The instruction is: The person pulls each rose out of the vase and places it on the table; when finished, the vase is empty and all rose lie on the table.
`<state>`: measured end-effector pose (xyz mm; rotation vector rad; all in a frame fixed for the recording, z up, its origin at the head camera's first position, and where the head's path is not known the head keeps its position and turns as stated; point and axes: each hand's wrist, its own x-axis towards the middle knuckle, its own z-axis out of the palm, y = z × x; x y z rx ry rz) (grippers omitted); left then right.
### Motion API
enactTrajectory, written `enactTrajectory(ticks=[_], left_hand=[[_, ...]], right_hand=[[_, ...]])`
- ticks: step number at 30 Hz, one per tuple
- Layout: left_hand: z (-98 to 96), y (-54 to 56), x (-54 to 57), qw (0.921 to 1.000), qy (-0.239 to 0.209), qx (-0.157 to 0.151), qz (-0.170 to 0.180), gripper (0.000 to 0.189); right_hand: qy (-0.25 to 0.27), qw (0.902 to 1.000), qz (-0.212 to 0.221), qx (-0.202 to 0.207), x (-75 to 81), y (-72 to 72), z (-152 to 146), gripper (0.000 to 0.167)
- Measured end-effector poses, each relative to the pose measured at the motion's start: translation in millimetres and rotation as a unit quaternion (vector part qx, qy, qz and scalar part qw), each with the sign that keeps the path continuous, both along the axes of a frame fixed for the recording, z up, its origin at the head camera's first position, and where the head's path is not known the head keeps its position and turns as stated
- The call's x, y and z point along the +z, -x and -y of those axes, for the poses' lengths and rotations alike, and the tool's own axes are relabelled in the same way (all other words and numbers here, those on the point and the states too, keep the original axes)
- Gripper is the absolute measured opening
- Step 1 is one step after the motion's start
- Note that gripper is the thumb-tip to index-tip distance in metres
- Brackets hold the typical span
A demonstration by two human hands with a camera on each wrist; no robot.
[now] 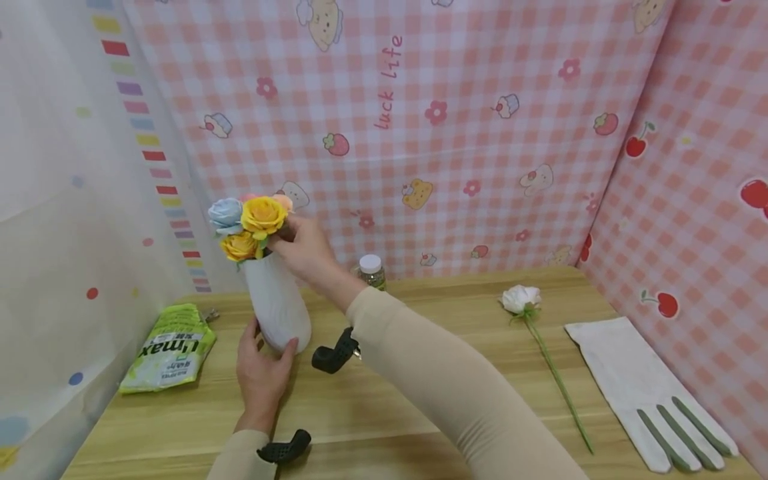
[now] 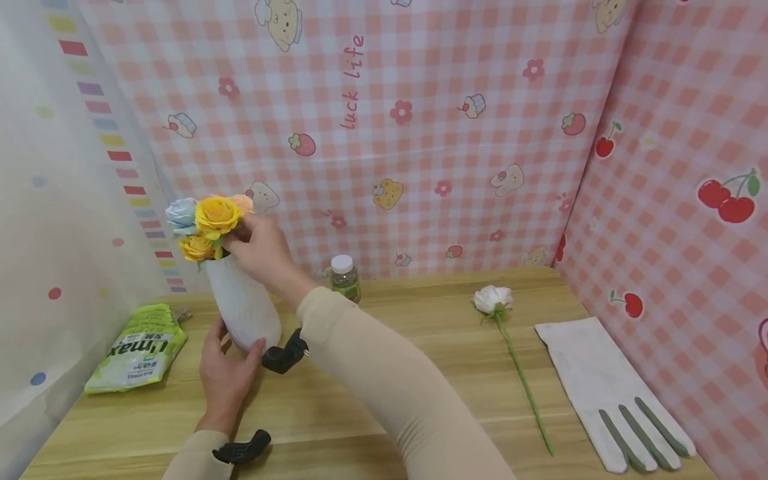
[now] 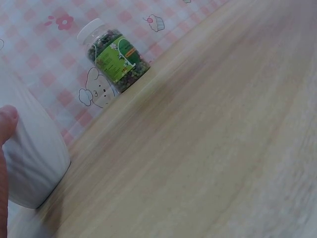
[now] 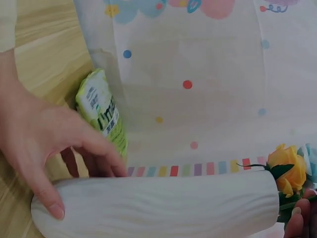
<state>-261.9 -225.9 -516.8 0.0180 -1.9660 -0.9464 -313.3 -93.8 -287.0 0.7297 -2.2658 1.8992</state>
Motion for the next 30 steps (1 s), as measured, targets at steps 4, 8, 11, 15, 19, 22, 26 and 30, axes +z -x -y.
enactTrajectory(ticks=[4, 8, 11, 15, 19, 22, 26, 30], left_hand=[[-0.6, -1.6, -0.5, 1.0, -0.003, -0.002, 0.0, 0.082], [0.1, -2.1, -0.5, 1.0, -0.001, -0.003, -0.004, 0.081], [1.4, -1.5, -0.8, 0.9999, 0.003, -0.002, -0.01, 0.081], [2.4, -0.4, -1.1, 0.9998, 0.004, -0.002, -0.017, 0.081], [1.9, 0.2, -2.4, 1.0, 0.001, -0.005, -0.006, 0.085], [0.6, 0.3, -3.2, 0.9999, -0.005, -0.007, 0.01, 0.088], [-0.3, 1.2, -2.2, 0.9996, -0.008, -0.01, 0.025, 0.09], [-0.3, 2.1, 0.0, 0.9997, 0.004, -0.007, 0.022, 0.09]], right_hand=[[-0.047, 0.9984, -0.024, -0.022, -5.2, 0.2, 0, 0.022], [-0.09, 0.9935, -0.061, -0.033, -9.7, 0.3, 2, 0.018], [-0.111, 0.9891, -0.09, -0.038, -12.8, 0.3, 2, 0.014], [-0.116, 0.9876, -0.1, -0.033, -15.1, 0.0, 2, 0.014], [-0.117, 0.9878, -0.1, -0.023, -15.5, 0.6, 2, 0.017], [-0.109, 0.9875, -0.112, -0.018, -12.9, 1.0, 2, 0.019], [-0.084, 0.986, -0.142, -0.022, -5.8, 0.5, -1, 0.019], [-0.061, 0.9858, -0.155, -0.025, 0.4, 1.4, -5, 0.018]])
